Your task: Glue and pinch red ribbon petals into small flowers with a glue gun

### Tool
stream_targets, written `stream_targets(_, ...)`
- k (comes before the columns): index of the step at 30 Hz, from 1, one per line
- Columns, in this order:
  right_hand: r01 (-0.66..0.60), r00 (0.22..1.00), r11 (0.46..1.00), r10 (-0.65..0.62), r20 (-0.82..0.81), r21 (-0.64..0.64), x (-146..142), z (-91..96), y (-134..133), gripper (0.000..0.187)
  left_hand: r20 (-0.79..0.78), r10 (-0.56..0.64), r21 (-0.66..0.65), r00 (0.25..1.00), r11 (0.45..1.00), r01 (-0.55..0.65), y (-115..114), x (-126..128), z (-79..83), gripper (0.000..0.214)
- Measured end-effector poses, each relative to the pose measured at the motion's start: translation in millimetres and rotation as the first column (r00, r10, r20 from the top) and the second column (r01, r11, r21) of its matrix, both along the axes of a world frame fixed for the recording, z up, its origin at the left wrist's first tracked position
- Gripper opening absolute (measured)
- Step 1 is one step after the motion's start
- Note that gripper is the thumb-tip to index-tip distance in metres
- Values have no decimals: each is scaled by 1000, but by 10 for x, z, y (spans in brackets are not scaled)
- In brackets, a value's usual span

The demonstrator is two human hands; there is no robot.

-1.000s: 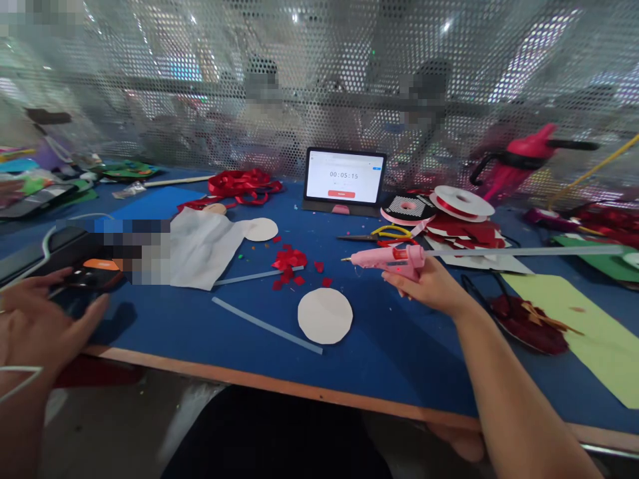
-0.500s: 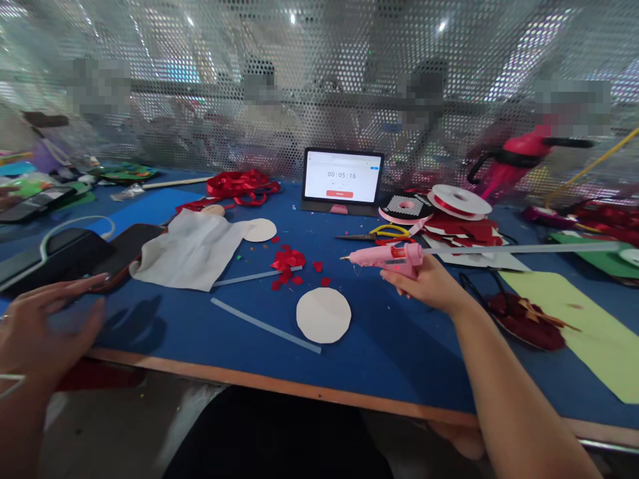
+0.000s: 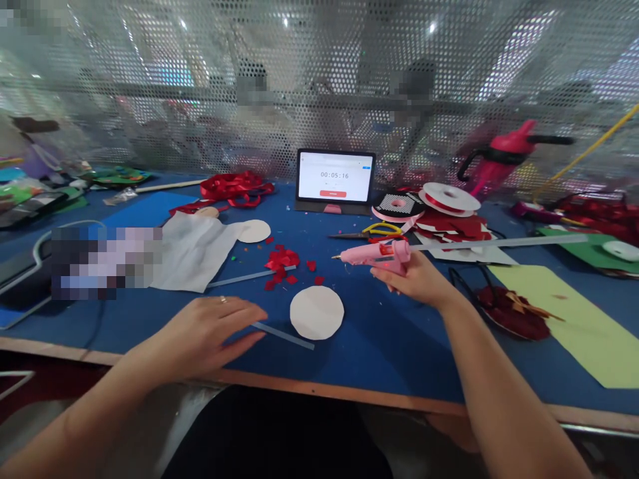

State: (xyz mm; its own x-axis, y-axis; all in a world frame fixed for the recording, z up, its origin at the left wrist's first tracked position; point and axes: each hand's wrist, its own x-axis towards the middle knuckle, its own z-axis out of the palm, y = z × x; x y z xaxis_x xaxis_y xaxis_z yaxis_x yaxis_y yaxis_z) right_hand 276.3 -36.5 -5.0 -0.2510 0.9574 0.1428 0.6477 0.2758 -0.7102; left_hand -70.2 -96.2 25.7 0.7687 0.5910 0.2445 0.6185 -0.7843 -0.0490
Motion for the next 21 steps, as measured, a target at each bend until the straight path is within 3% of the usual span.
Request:
stream_targets(2, -7, 1000, 1000, 7, 6, 0, -7, 5, -4, 29, -127, -37, -69, 991, 997, 28, 134, 189, 70, 18)
stream_targets(5, -20, 999, 1000, 20, 30, 7, -9, 0, -5, 31, -247, 16, -63, 969, 997, -33, 363, 454, 111, 14)
stream_targets(10, -90, 991, 995, 87, 100, 30, -23, -5, -7, 33, -277, -17, 8, 961, 1000, 20, 643, 744, -63, 21)
stream_targets(17, -154, 971, 987, 144, 191, 39, -127, 39, -27, 35, -177, -45, 38, 983, 998, 53, 711, 703, -278, 35)
stream_targets(21, -90, 945, 994, 68, 320, 56, -177, 18, -23, 35, -164, -90, 18, 982, 995, 94, 696, 658, -290, 33)
